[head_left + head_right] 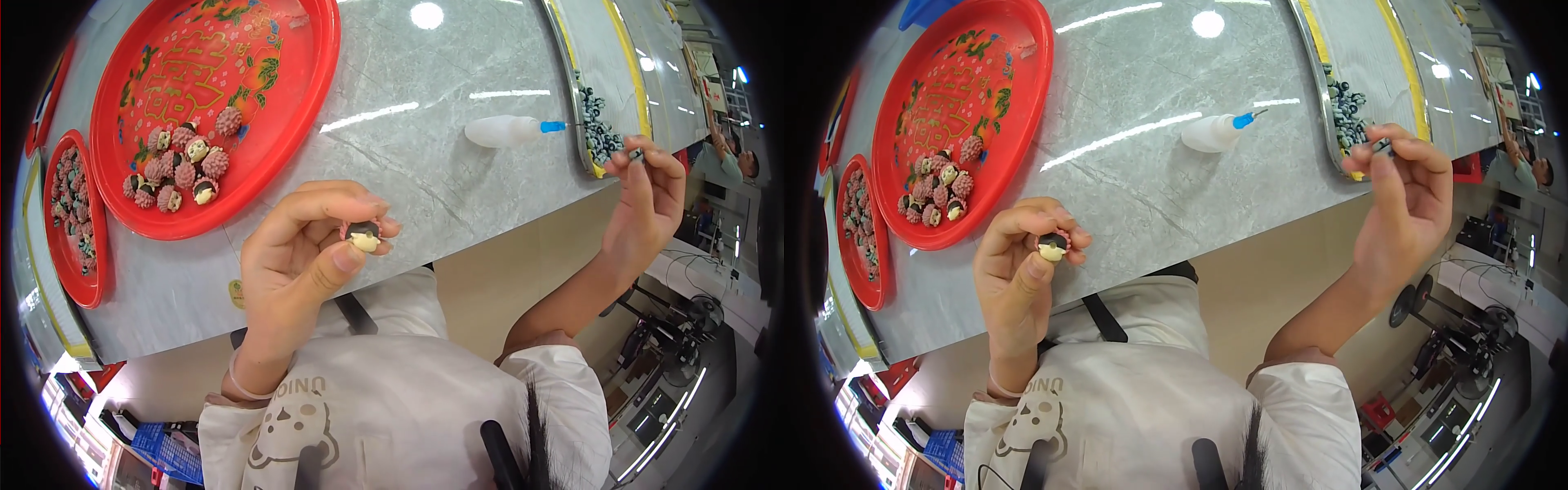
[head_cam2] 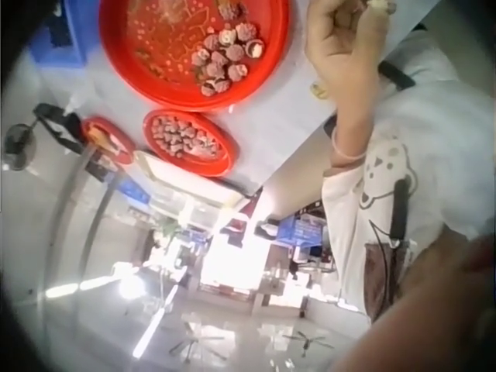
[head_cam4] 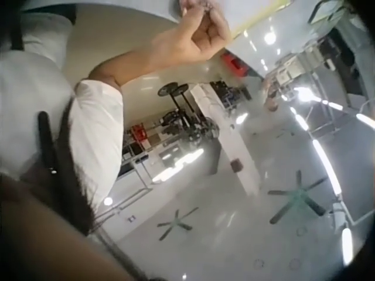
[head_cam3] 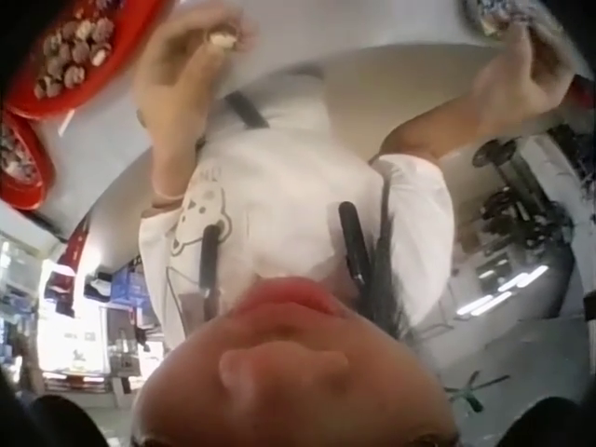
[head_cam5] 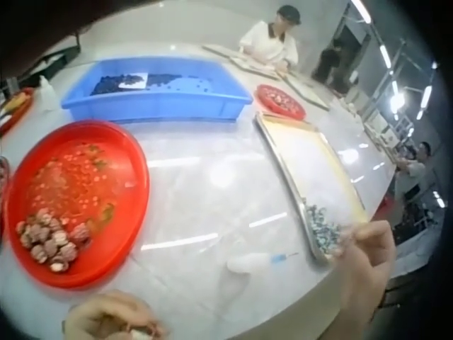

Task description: The person assembles small figurines by applying glue from a bottle to the head pieces, attaching torso pieces by hand, and placing the assembled figurines into a tray.

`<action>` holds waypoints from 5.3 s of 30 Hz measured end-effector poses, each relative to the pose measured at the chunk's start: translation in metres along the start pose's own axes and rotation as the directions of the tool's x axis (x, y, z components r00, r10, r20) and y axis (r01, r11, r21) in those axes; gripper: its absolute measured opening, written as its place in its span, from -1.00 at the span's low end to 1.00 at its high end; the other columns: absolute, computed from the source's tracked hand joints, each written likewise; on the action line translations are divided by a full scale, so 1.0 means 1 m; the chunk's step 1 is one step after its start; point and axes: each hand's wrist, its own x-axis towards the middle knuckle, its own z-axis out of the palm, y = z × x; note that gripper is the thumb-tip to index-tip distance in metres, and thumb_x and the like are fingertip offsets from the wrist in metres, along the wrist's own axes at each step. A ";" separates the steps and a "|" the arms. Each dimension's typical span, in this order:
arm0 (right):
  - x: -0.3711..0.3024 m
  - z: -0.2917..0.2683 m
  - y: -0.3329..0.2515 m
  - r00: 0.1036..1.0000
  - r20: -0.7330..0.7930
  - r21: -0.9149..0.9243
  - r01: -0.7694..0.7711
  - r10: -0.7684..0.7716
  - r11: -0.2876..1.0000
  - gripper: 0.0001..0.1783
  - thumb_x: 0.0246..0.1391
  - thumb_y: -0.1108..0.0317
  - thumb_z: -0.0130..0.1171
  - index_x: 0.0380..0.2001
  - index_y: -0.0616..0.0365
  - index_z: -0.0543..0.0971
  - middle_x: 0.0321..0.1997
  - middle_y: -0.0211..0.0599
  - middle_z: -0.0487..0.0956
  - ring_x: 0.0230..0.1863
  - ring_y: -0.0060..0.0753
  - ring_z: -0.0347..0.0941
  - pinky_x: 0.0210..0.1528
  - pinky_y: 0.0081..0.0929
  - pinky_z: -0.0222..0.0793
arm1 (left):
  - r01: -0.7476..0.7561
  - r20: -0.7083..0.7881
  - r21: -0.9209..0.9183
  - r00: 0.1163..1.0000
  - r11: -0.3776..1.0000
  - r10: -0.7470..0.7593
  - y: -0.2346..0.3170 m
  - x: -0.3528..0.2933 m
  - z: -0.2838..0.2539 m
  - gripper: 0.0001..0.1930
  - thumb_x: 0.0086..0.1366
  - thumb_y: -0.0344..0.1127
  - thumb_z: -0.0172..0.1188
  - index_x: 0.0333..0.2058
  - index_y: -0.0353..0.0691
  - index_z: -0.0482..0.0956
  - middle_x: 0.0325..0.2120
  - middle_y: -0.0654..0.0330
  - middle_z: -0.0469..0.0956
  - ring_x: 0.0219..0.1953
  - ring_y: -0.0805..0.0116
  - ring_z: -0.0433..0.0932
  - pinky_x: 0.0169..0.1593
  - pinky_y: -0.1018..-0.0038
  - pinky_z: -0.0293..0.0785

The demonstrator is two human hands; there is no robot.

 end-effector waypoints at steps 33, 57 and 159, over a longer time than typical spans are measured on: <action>-0.049 0.110 -0.013 0.780 0.534 0.274 0.205 -0.326 0.940 -0.66 -0.22 0.35 0.29 -0.38 0.26 0.42 -0.35 -0.05 0.43 -0.42 -0.40 0.41 -0.45 -0.68 0.35 | 0.056 -0.058 -0.112 0.996 0.992 -0.062 0.003 -0.004 0.002 -0.60 0.03 -0.22 0.25 -0.26 -0.32 0.33 -0.32 0.06 0.42 -0.35 0.42 0.45 -0.29 0.58 0.43; -0.060 0.115 -0.025 0.797 0.523 0.061 0.318 -0.302 0.946 -0.77 -0.32 0.49 0.29 -0.54 0.25 0.44 -0.51 -0.08 0.47 -0.55 -0.41 0.45 -0.61 -0.69 0.35 | 0.144 -0.102 -0.160 0.982 0.977 -0.161 0.003 -0.006 0.000 -0.66 -0.08 -0.25 0.34 -0.38 -0.35 0.47 -0.50 0.19 0.43 -0.47 0.55 0.40 -0.41 0.70 0.34; -0.041 0.080 -0.024 0.871 0.468 0.072 -0.210 0.153 0.975 -0.40 -0.04 -0.06 0.05 -0.20 0.33 0.34 -0.30 -0.04 0.40 -0.30 -0.38 0.36 -0.25 -0.60 0.24 | 0.058 -0.083 -0.068 0.994 0.996 -0.064 0.007 -0.012 -0.012 -0.65 0.07 -0.25 0.20 -0.26 -0.33 0.36 -0.30 -0.05 0.42 -0.35 0.34 0.48 -0.35 0.59 0.47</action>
